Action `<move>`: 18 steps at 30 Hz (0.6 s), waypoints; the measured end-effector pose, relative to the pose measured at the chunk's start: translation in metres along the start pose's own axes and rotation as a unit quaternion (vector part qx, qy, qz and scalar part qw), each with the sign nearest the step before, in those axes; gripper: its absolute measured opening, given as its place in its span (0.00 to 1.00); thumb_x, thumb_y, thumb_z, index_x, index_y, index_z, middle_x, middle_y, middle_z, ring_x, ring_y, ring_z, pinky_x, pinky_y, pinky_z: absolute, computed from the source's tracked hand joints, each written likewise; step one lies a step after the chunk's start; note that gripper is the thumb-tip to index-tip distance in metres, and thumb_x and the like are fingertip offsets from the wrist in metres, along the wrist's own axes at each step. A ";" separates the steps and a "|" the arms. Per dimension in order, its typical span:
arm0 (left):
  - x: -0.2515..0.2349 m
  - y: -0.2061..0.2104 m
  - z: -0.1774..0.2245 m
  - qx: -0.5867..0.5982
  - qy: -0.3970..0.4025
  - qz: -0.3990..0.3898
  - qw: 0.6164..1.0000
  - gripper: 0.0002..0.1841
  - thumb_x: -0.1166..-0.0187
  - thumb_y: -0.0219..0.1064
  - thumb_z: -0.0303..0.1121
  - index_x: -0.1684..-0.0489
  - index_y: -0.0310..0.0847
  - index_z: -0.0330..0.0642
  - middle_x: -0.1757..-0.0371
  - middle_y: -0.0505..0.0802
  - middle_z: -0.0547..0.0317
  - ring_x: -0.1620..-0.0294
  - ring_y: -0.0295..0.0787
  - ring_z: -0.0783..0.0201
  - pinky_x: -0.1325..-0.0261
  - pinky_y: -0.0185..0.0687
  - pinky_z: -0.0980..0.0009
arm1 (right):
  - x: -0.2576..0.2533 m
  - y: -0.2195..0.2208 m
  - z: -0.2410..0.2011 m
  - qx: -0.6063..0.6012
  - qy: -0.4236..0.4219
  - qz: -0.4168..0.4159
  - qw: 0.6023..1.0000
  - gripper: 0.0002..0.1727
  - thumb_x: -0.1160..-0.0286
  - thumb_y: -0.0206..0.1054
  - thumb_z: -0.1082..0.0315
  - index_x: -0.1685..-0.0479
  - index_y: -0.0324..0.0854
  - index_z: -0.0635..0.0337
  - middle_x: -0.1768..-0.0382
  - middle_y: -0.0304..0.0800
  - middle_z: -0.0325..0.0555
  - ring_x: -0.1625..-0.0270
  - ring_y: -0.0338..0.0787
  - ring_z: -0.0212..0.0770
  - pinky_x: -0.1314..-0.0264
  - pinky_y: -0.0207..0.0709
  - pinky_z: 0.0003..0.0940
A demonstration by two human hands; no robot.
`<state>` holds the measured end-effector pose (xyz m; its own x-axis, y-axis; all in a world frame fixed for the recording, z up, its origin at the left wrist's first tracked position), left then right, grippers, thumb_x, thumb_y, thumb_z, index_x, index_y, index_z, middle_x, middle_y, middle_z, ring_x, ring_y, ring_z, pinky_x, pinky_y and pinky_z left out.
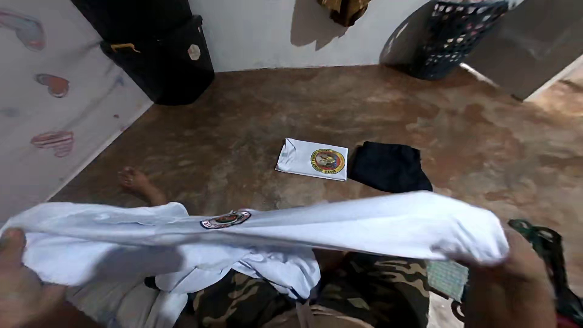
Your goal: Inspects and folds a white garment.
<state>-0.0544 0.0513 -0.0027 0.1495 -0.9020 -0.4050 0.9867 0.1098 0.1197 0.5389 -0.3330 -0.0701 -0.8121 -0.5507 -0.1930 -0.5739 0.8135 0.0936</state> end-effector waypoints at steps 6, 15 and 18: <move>0.016 0.003 -0.049 -0.484 -0.009 -0.001 0.875 0.31 0.14 0.62 0.46 0.24 0.73 0.24 0.24 0.78 0.21 0.18 0.70 0.30 0.16 0.59 0.38 | -0.015 0.064 0.039 -0.056 0.120 -0.135 0.982 0.14 0.28 0.57 0.76 0.53 0.80 0.45 0.67 0.93 0.18 0.65 0.89 0.16 0.59 0.87 0.18; 0.184 0.231 -0.006 -0.154 -0.025 -0.433 0.888 0.23 0.10 0.54 0.42 0.37 0.83 0.30 0.53 0.95 0.55 0.64 0.93 0.69 0.62 0.92 0.68 | 0.055 0.239 0.031 0.277 -0.082 -0.553 0.782 0.12 0.22 0.66 0.67 0.55 0.87 0.69 0.58 0.91 0.62 0.49 0.92 0.59 0.43 0.82 0.62; 0.203 0.248 -0.020 -0.244 0.017 -0.417 0.876 0.20 0.21 0.71 0.42 0.41 0.85 0.34 0.57 0.90 0.52 0.62 0.90 0.65 0.60 0.90 0.69 | 0.065 0.257 0.029 0.335 -0.092 -0.541 0.766 0.11 0.24 0.65 0.68 0.60 0.86 0.70 0.61 0.91 0.63 0.51 0.92 0.64 0.46 0.79 0.65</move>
<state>0.2217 -0.0962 -0.0728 -0.6414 -0.7420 -0.1951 0.6625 -0.4074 -0.6285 0.3418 -0.1545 -0.0873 0.1647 -0.9848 0.0559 -0.6668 -0.1529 -0.7294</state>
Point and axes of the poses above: each hand's wrist, its own x-axis away from the middle knuckle, its own y-axis out of the palm, z = x × y, the point moved 5 cm from there along -x, towards the middle knuckle
